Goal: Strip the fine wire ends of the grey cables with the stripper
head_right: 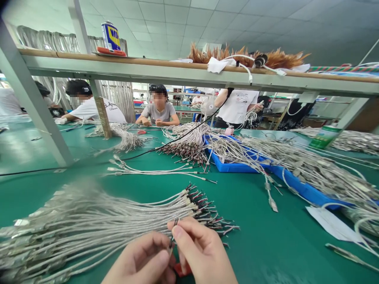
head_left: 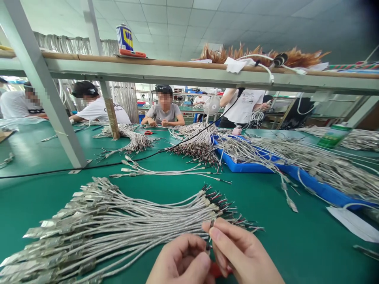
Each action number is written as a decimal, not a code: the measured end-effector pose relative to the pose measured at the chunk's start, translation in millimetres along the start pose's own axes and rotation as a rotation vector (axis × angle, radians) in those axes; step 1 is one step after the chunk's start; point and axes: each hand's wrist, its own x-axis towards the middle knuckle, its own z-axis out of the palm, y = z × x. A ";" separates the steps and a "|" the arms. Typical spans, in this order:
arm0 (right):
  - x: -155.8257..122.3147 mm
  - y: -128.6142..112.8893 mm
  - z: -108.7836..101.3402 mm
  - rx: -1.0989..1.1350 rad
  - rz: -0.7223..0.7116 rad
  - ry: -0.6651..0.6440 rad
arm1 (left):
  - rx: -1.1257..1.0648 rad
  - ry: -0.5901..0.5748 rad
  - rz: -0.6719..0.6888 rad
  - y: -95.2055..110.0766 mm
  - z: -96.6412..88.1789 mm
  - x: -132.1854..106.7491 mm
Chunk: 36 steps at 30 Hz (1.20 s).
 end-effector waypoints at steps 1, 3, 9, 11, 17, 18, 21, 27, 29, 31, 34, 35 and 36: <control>-0.4 0.7 0.4 -0.012 -0.006 -0.007 | 0.001 -0.013 0.011 2.8 0.4 -0.1; -1.3 1.6 1.2 -0.030 -0.020 -0.031 | 0.034 -0.018 0.015 7.4 1.2 -0.2; -3.2 0.0 4.8 -0.050 -0.042 -0.017 | 0.007 0.039 0.009 7.4 2.9 1.1; -2.7 -1.4 6.1 -0.056 -0.043 -0.038 | -0.033 0.035 0.008 5.1 2.2 2.6; -2.1 -4.5 6.8 -0.084 -0.033 -0.086 | -0.180 0.020 -0.048 3.7 0.6 2.8; -2.7 -4.9 6.9 -0.089 -0.032 -0.094 | -0.204 0.023 -0.065 4.6 1.4 2.3; -4.7 -6.0 8.2 -0.077 -0.024 -0.095 | -0.238 0.065 -0.090 7.0 4.0 1.1; -5.2 -7.9 11.7 -0.072 -0.031 -0.078 | -0.163 0.112 -0.073 3.8 0.6 -1.1; -5.4 -8.1 11.9 -0.068 -0.032 -0.076 | -0.154 0.123 -0.064 2.4 -0.2 -1.8; -6.1 -7.9 11.6 -0.070 -0.036 -0.071 | -0.155 0.117 -0.056 2.3 0.6 -2.5; -7.8 -7.5 11.0 -0.090 -0.050 -0.071 | -0.176 0.089 -0.038 3.8 3.8 -3.6; -8.4 -7.3 10.7 -0.096 -0.058 -0.076 | -0.184 0.079 -0.031 4.2 4.7 -3.9; -8.8 -7.3 10.5 -0.100 -0.064 -0.082 | -0.188 0.069 -0.025 4.3 5.3 -4.2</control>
